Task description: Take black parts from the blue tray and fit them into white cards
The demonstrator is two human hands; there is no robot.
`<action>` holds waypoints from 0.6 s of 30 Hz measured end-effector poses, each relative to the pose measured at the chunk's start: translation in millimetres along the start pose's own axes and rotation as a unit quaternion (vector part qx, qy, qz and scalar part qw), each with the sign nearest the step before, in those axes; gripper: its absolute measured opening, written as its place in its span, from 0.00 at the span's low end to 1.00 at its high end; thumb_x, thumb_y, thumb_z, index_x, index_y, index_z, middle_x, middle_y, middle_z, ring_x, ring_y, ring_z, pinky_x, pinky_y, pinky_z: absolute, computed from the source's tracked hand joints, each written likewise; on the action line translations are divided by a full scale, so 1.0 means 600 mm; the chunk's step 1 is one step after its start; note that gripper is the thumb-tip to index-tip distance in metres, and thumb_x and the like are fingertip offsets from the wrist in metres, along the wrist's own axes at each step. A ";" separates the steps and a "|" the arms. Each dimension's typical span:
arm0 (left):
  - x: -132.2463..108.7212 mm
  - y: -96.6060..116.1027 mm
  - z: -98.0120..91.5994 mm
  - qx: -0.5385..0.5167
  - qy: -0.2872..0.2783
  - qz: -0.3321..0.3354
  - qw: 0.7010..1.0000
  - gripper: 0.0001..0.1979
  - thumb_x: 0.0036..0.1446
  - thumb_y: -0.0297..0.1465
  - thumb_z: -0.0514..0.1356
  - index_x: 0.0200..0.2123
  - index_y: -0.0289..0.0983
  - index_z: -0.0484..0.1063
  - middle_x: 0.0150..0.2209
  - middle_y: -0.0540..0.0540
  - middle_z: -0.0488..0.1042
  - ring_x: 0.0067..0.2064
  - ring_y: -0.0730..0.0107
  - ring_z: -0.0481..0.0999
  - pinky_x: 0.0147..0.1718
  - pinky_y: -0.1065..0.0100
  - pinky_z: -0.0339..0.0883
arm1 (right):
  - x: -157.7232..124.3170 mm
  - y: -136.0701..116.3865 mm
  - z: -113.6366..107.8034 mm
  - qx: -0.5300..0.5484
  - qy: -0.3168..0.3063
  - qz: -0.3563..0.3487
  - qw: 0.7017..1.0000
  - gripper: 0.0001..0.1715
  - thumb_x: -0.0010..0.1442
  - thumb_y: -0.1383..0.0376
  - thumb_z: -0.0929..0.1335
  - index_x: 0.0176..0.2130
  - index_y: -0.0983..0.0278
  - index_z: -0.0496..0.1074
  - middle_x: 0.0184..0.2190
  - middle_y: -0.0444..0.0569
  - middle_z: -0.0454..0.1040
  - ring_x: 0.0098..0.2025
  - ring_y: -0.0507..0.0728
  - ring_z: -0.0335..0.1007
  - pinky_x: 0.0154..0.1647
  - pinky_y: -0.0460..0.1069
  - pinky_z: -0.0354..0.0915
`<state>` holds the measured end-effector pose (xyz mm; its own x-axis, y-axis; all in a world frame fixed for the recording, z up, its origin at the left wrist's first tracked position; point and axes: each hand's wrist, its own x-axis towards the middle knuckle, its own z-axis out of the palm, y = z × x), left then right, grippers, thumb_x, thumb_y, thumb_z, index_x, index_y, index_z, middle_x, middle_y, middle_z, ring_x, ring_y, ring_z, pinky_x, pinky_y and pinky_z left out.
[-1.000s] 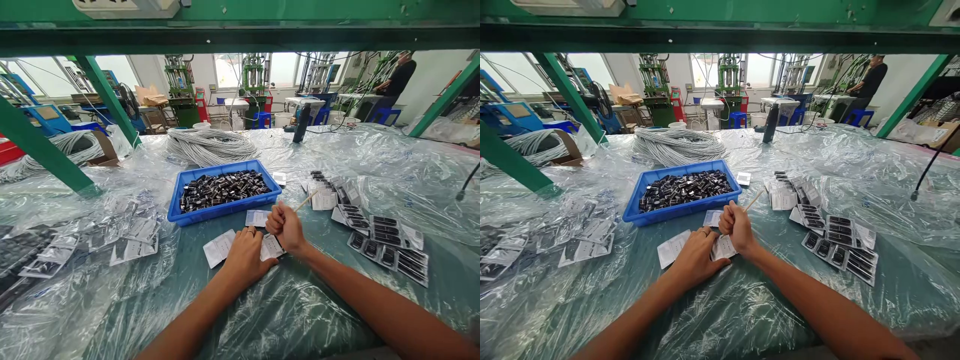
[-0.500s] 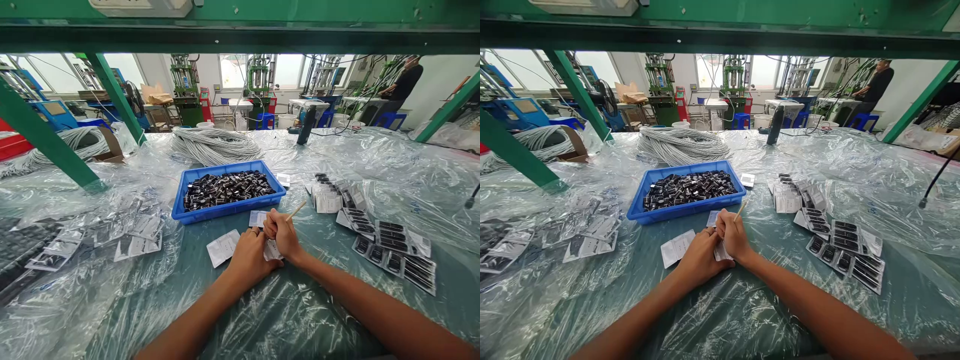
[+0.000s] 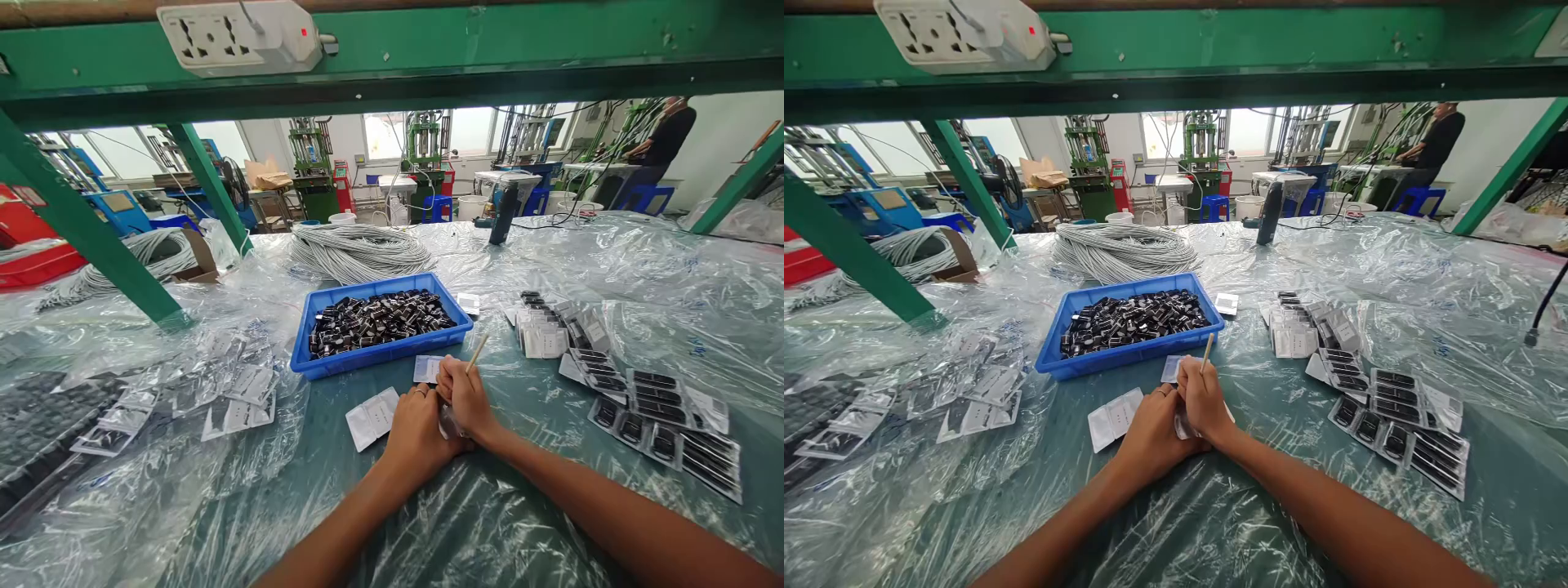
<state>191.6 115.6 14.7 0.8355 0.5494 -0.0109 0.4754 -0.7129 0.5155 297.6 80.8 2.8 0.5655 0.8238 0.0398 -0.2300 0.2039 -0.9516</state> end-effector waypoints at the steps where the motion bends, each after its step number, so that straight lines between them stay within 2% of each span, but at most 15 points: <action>1: 0.000 0.001 0.001 0.005 0.001 0.002 1.000 0.25 0.42 0.43 0.70 0.42 0.36 0.72 0.43 0.41 0.74 0.46 0.52 0.72 0.44 0.57 0.64 | -0.001 -0.001 0.000 -0.003 0.023 -0.007 1.000 0.28 0.58 0.53 0.64 0.15 0.59 0.49 0.13 0.37 0.46 0.16 0.48 0.39 0.17 0.48 0.41; 3: -0.002 0.002 0.001 0.012 0.004 0.006 1.000 0.25 0.43 0.44 0.69 0.40 0.36 0.72 0.43 0.41 0.74 0.46 0.52 0.72 0.44 0.57 0.63 | -0.006 -0.007 0.000 0.000 0.050 -0.011 0.999 0.27 0.56 0.54 0.64 0.15 0.59 0.49 0.12 0.37 0.46 0.15 0.47 0.39 0.17 0.48 0.40; 4: -0.003 0.003 0.001 0.014 0.007 0.008 1.000 0.24 0.44 0.44 0.69 0.40 0.36 0.72 0.42 0.41 0.74 0.46 0.52 0.72 0.43 0.57 0.63 | -0.011 -0.011 -0.001 0.002 0.036 0.004 0.999 0.27 0.55 0.54 0.64 0.15 0.59 0.49 0.12 0.36 0.46 0.15 0.47 0.39 0.16 0.47 0.39; 9: -0.007 0.010 0.000 0.033 -0.001 0.005 0.999 0.23 0.49 0.48 0.65 0.40 0.36 0.72 0.41 0.40 0.73 0.46 0.51 0.72 0.45 0.56 0.63 | -0.043 -0.038 -0.015 -0.018 -0.094 0.122 0.988 0.22 0.54 0.58 0.64 0.15 0.60 0.51 0.11 0.35 0.47 0.14 0.45 0.37 0.15 0.45 0.35; 12: -0.008 0.011 0.000 0.045 -0.012 0.017 0.999 0.25 0.49 0.48 0.66 0.44 0.36 0.72 0.45 0.39 0.72 0.50 0.50 0.70 0.49 0.54 0.62 | -0.041 -0.055 -0.028 -0.019 -0.151 0.157 0.976 0.23 0.54 0.59 0.65 0.16 0.60 0.51 0.12 0.35 0.47 0.13 0.45 0.36 0.15 0.45 0.34; 14: -0.010 0.008 -0.004 0.055 -0.017 0.037 0.998 0.32 0.46 0.51 0.67 0.48 0.36 0.70 0.50 0.37 0.70 0.54 0.47 0.68 0.51 0.53 0.61 | -0.029 -0.069 -0.038 0.016 -0.141 0.143 0.980 0.24 0.56 0.57 0.64 0.16 0.60 0.51 0.12 0.34 0.44 0.14 0.45 0.34 0.15 0.45 0.34; 16: -0.012 0.002 -0.010 0.065 -0.026 0.054 0.996 0.40 0.41 0.55 0.68 0.51 0.35 0.69 0.53 0.34 0.68 0.55 0.43 0.66 0.53 0.51 0.61 | -0.016 -0.082 -0.048 0.069 -0.104 0.100 0.987 0.26 0.57 0.56 0.64 0.16 0.60 0.50 0.12 0.34 0.42 0.14 0.45 0.32 0.16 0.46 0.35; 18: -0.013 -0.002 -0.018 0.069 -0.041 0.060 0.995 0.38 0.42 0.53 0.68 0.50 0.34 0.69 0.52 0.34 0.68 0.54 0.44 0.67 0.52 0.51 0.62 | -0.007 -0.090 -0.054 0.114 -0.071 0.058 0.989 0.27 0.59 0.56 0.63 0.16 0.61 0.49 0.12 0.34 0.41 0.15 0.46 0.31 0.17 0.46 0.36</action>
<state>181.4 116.8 23.6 0.9056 0.4232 -0.0292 0.3995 -0.8277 0.3941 333.6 49.1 44.2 0.4112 0.9115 -0.0070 -0.4692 0.2050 -0.8590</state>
